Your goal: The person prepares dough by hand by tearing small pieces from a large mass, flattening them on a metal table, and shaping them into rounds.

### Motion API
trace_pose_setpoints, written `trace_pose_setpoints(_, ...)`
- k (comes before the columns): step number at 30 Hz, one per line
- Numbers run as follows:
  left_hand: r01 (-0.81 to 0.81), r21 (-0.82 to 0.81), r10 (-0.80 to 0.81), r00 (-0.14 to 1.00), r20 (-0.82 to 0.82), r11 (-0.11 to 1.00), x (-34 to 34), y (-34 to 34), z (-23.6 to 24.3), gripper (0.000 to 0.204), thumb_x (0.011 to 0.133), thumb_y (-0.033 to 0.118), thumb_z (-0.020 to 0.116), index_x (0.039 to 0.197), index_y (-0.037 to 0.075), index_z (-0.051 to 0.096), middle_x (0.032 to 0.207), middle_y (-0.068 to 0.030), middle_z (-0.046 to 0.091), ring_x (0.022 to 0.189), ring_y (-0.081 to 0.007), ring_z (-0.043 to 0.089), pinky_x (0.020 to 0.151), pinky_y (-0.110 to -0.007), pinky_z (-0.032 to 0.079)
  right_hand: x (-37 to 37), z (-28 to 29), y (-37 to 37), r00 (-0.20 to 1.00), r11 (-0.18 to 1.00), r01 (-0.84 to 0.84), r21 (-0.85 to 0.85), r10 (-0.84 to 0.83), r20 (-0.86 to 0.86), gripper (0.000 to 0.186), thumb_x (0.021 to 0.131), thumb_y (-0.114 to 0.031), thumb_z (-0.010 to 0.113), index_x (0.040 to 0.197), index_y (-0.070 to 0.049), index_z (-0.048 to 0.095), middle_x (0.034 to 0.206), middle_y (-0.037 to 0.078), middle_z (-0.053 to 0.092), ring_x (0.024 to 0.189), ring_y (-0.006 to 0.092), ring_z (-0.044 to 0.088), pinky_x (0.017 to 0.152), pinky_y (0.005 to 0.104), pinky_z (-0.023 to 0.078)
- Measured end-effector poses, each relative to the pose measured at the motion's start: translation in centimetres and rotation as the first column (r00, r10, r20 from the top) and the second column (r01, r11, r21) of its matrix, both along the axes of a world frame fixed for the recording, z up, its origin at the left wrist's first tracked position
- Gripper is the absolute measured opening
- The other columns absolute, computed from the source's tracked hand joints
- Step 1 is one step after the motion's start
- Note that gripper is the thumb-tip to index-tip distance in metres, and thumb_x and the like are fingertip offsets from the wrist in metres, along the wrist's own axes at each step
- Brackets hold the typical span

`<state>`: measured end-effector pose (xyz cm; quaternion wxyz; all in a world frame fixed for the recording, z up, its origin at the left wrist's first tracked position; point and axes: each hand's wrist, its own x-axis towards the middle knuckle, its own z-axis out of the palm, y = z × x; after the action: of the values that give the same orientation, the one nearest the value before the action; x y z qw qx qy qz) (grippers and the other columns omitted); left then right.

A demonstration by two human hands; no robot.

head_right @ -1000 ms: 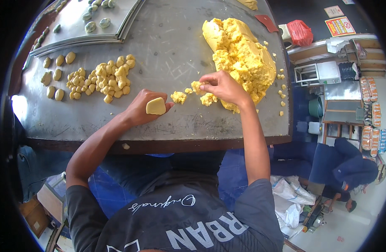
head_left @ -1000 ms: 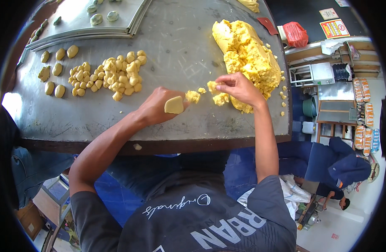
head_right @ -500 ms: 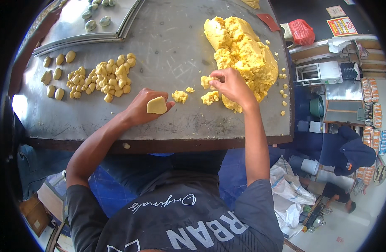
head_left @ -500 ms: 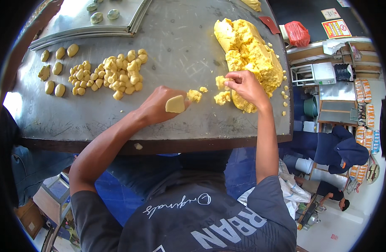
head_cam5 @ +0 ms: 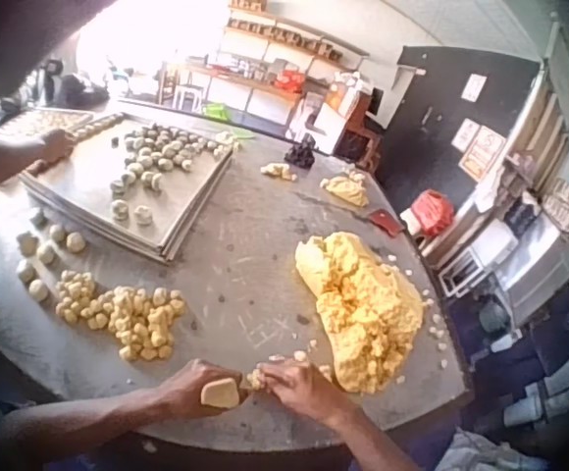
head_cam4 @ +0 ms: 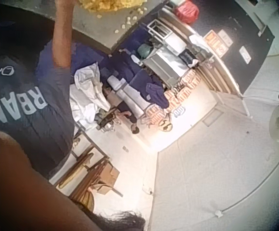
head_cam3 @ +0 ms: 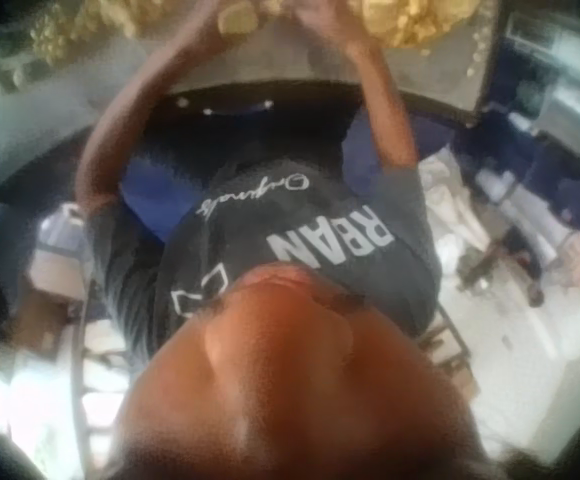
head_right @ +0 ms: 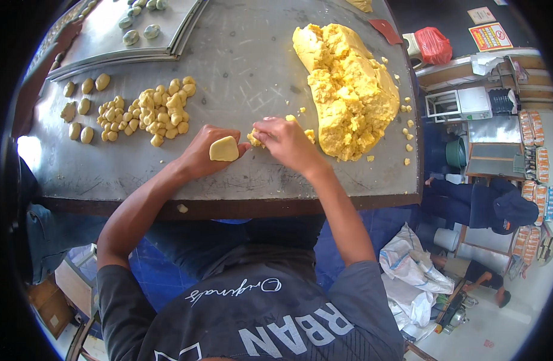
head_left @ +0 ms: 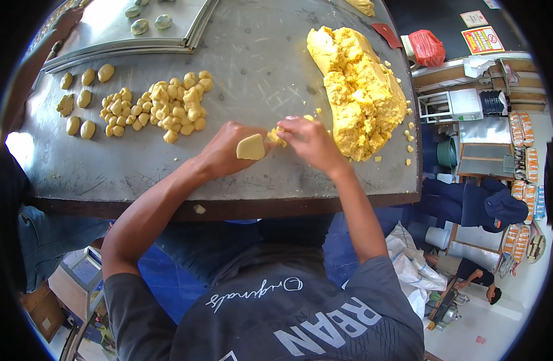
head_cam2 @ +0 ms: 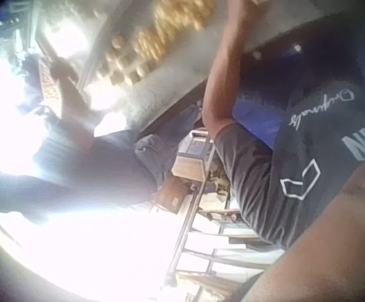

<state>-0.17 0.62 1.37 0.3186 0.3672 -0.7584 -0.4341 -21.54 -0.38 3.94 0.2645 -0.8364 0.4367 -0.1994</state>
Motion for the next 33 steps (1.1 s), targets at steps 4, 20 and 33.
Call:
trace_pose_setpoints(4, 0.006, 0.010, -0.006, 0.999, 0.034, 1.000, 0.0, -0.1, 0.3, 0.020, 0.085, 0.020, 0.063, 0.075, 0.003, 0.060, 0.064, -0.0164, 0.055, 0.058, -0.0365, 0.047, 0.056, -0.040, 0.043, 0.0, -1.7, 0.7, 0.946, 0.938, -0.144, -0.314, 0.038, -0.322, 0.034, 0.089, -0.014, 0.057, 0.118, 0.003, 0.056, 0.108, 0.022, 0.063, 0.107, 0.0391, 0.056, 0.095, 0.0397, 0.046)
trace_pose_setpoints(20, -0.044, -0.050, 0.043, 0.999, -0.011, 0.998, -0.2, 0.0, -0.4, 0.034, 0.083, 0.020, 0.068, 0.062, 0.003, 0.048, 0.054, -0.0144, 0.046, 0.050, -0.0343, 0.041, 0.048, -0.039, 0.038, -0.5, 0.4, -2.2, 0.888, 0.982, 0.005, 0.188, 0.082, -0.453, 0.031, 0.085, 0.001, 0.052, 0.114, 0.003, 0.060, 0.112, 0.023, 0.061, 0.099, 0.0325, 0.062, 0.088, 0.0382, 0.049)
trace_pose_setpoints(33, -0.072, -0.092, 0.067, 0.996, -0.058, 0.993, 0.2, -0.1, -0.7, 0.033, 0.083, 0.019, 0.069, 0.062, 0.003, 0.049, 0.054, -0.0152, 0.048, 0.050, -0.0333, 0.043, 0.048, -0.039, 0.039, 1.7, -0.1, 1.6, 0.886, 0.978, -0.204, -0.047, 0.164, -0.434, 0.041, 0.093, -0.018, 0.050, 0.121, 0.012, 0.049, 0.125, 0.026, 0.053, 0.120, 0.0342, 0.049, 0.100, 0.0380, 0.043)
